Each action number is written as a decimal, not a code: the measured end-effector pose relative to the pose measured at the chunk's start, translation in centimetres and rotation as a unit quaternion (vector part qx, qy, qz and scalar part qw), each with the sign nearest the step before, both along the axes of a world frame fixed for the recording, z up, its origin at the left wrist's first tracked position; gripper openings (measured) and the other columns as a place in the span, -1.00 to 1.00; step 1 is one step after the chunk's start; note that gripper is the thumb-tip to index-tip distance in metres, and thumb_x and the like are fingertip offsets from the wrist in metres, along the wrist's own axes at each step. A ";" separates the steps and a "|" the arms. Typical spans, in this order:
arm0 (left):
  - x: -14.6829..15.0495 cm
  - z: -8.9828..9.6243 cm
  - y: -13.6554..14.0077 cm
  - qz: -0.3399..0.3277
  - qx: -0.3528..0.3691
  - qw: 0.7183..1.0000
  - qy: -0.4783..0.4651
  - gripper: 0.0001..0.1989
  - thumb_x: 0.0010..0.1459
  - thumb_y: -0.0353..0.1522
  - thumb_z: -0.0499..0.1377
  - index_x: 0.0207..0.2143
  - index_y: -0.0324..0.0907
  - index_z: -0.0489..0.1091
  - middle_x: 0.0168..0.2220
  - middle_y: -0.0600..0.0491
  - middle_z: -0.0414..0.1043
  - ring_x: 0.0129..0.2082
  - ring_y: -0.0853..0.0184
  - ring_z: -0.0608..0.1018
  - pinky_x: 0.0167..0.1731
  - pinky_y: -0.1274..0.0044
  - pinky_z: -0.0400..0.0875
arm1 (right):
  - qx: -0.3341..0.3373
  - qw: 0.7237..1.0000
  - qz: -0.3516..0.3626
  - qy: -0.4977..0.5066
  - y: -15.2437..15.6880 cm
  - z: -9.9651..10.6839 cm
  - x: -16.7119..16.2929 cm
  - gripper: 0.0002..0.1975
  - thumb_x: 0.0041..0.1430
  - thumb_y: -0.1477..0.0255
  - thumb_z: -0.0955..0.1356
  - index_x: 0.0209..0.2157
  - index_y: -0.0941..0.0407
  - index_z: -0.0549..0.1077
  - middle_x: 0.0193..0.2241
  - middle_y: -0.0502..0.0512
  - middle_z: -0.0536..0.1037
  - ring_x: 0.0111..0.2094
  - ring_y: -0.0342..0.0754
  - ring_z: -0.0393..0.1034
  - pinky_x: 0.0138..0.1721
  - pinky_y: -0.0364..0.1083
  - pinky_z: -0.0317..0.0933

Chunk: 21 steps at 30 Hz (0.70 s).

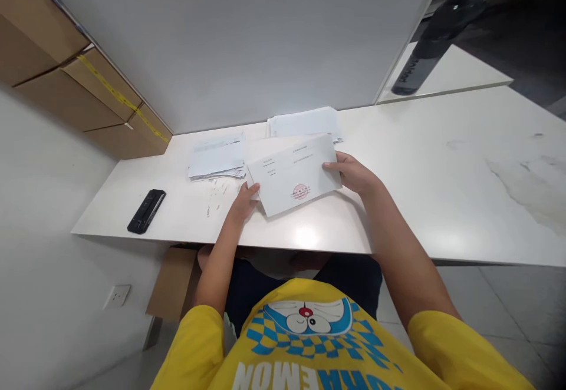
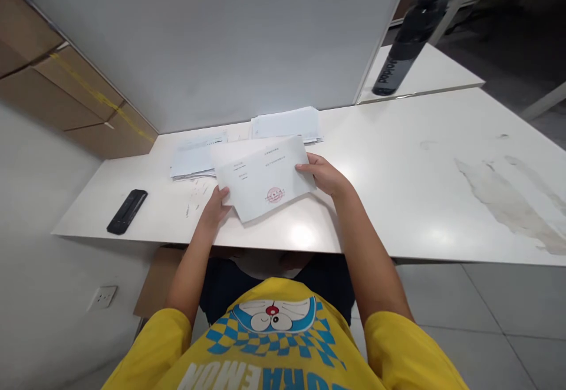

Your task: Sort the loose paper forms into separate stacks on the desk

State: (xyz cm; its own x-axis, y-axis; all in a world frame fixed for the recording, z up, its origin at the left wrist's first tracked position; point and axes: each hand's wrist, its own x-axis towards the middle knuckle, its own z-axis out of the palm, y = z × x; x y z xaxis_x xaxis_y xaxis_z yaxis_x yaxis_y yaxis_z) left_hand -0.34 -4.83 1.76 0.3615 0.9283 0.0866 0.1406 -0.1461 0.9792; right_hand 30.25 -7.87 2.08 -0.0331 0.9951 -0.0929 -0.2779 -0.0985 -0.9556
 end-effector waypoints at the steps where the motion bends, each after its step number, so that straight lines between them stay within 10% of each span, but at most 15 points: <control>1: -0.8 0.3 -0.8 0.001 -0.019 1.000 -0.009 -0.39 0.16 0.07 0.22 0.03 -0.21 0.49 -0.11 -0.17 0.63 -0.06 0.00 0.64 -0.05 0.19 0.56 | 0.002 1.000 -0.016 -0.013 -1.1 0.2 -0.5 -0.54 -0.13 0.19 0.54 -0.15 0.04 0.53 -0.22 0.12 0.67 -0.15 0.20 0.55 -0.10 0.18 0.43; 9: -1.5 -1.3 -6.7 0.028 0.063 0.998 0.005 -0.65 0.13 -0.05 0.29 -0.20 -0.11 0.52 -0.13 -0.09 0.59 -0.05 0.07 0.61 0.00 0.22 0.51 | 0.091 0.979 -0.157 -0.092 -10.6 -2.1 -4.9 -0.49 0.00 0.09 0.50 -0.05 -0.08 0.37 -0.12 0.11 0.59 0.01 0.16 0.47 0.08 0.17 0.32; 16: -0.1 -0.4 -7.2 0.040 0.126 0.991 -0.004 -0.71 0.17 -0.10 0.28 -0.18 -0.06 0.41 -0.18 -0.03 0.53 -0.12 0.20 0.60 -0.08 0.32 0.53 | 0.083 0.964 -0.155 -0.199 -12.2 0.2 -5.3 -0.76 0.21 0.09 0.36 -0.21 -0.08 0.46 -0.15 0.11 0.57 -0.02 0.16 0.44 0.06 0.14 0.30; 21: 0.0 -1.7 -7.2 0.097 0.080 0.992 0.012 -0.57 0.07 0.01 0.30 -0.18 -0.09 0.41 -0.23 -0.01 0.50 -0.22 0.22 0.59 -0.20 0.38 0.54 | 0.063 0.957 -0.187 -0.214 -12.6 -2.4 -5.9 -0.72 0.17 0.12 0.35 -0.19 -0.02 0.49 -0.14 0.13 0.60 -0.01 0.20 0.46 0.04 0.15 0.32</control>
State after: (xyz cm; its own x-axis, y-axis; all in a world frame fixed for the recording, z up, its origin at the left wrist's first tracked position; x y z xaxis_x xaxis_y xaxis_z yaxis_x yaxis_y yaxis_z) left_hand -0.34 -12.03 0.01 0.1802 0.9561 0.2312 0.2042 -0.2663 0.9420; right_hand 24.36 -20.52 -0.35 0.3420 0.9340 0.1030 0.1478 0.0548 -0.9875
